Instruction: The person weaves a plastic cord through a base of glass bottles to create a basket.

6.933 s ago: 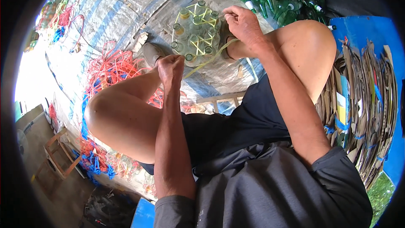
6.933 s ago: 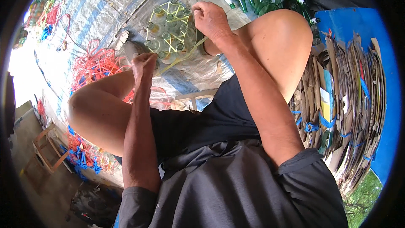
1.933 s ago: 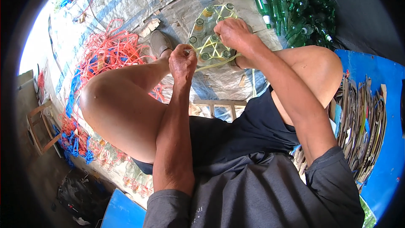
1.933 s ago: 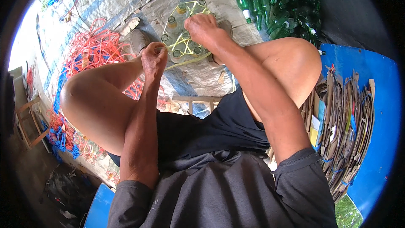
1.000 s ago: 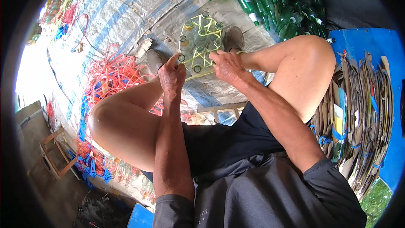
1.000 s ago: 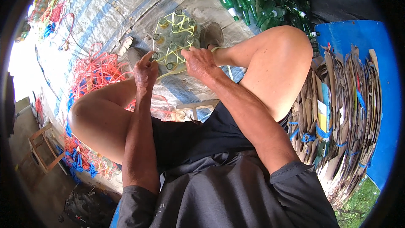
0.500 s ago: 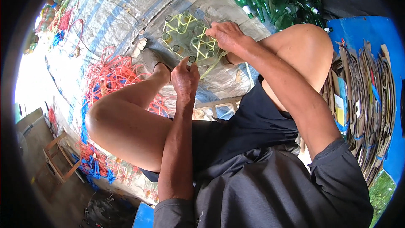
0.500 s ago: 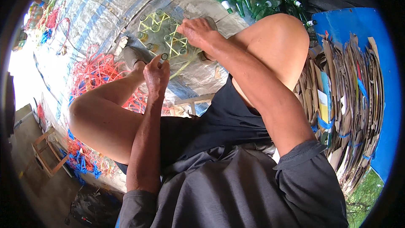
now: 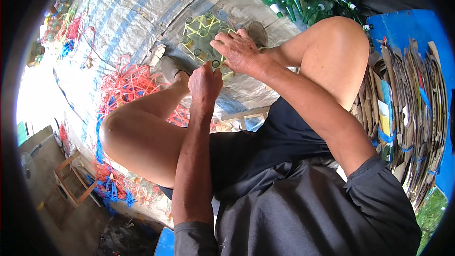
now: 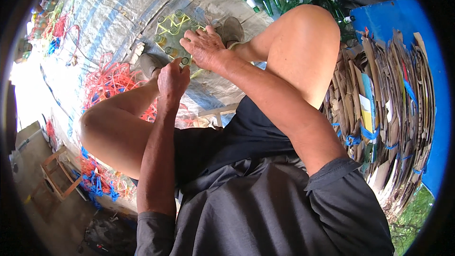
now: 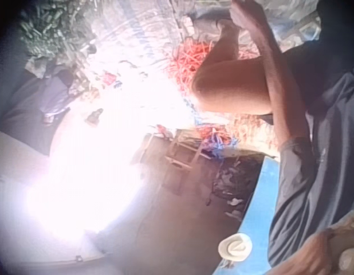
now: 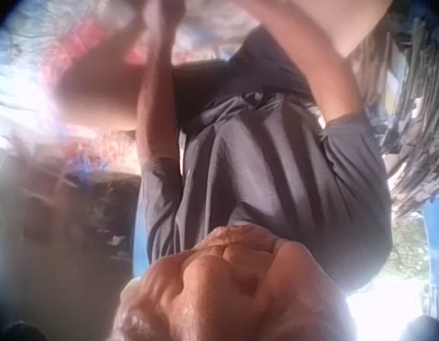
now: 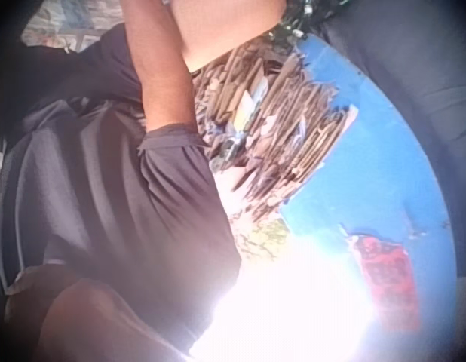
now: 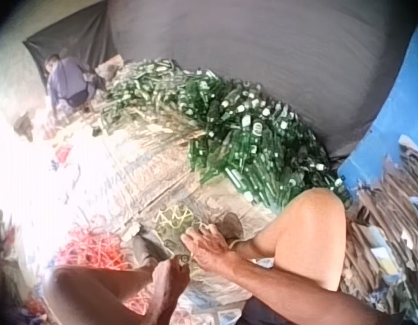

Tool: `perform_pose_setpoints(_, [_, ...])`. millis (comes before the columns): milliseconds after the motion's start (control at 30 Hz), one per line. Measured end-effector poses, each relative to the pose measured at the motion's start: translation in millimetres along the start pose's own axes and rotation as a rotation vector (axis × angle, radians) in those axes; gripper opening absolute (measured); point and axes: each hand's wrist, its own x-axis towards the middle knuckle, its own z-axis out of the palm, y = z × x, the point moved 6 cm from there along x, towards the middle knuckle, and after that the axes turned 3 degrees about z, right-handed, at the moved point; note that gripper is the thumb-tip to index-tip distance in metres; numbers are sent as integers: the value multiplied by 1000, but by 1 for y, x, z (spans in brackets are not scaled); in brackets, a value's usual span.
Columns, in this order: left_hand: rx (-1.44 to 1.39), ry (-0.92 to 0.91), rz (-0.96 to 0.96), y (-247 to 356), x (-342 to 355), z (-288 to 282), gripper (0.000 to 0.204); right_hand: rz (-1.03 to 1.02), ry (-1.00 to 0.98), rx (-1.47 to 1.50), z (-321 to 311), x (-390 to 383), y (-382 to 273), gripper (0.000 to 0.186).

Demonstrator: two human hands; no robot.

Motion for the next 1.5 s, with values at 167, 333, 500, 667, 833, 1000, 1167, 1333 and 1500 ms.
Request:
perform_pose_setpoints(167, [243, -150, 175, 12, 13, -10, 20, 6, -8, 43, 2, 0, 4, 61])
perform_pose_setpoints(333, [371, -257, 347, 21, 32, -14, 18, 11, 14, 121, 7, -1, 6, 60])
perform_pose_setpoints(500, [447, -343, 489, 35, 49, -15, 13, 33, -10, 113, 10, 0, 6, 60])
perform_pose_setpoints(667, [457, -421, 442, 35, 62, -12, 13, 15, 27, 142, 12, 0, 9, 41])
perform_pose_setpoints(833, [326, -414, 355, 21, 74, -9, 27, 17, 55, 157, 13, 0, 12, 45])
perform_pose_setpoints(1000, [242, -383, 313, 4, 74, -5, 26, 26, -3, 150, 13, 0, 12, 63])
perform_pose_setpoints(1167, [179, -290, 248, -4, 63, -4, 26, 9, 80, 176, 8, -3, 10, 49])
perform_pose_setpoints(1333, [115, -128, 102, -12, 51, -7, 28, 21, 65, 172, 9, -2, 11, 62])
perform_pose_setpoints(1500, [31, -11, 29, -19, 34, -8, 27, 31, 54, 170, 13, -1, 16, 61])
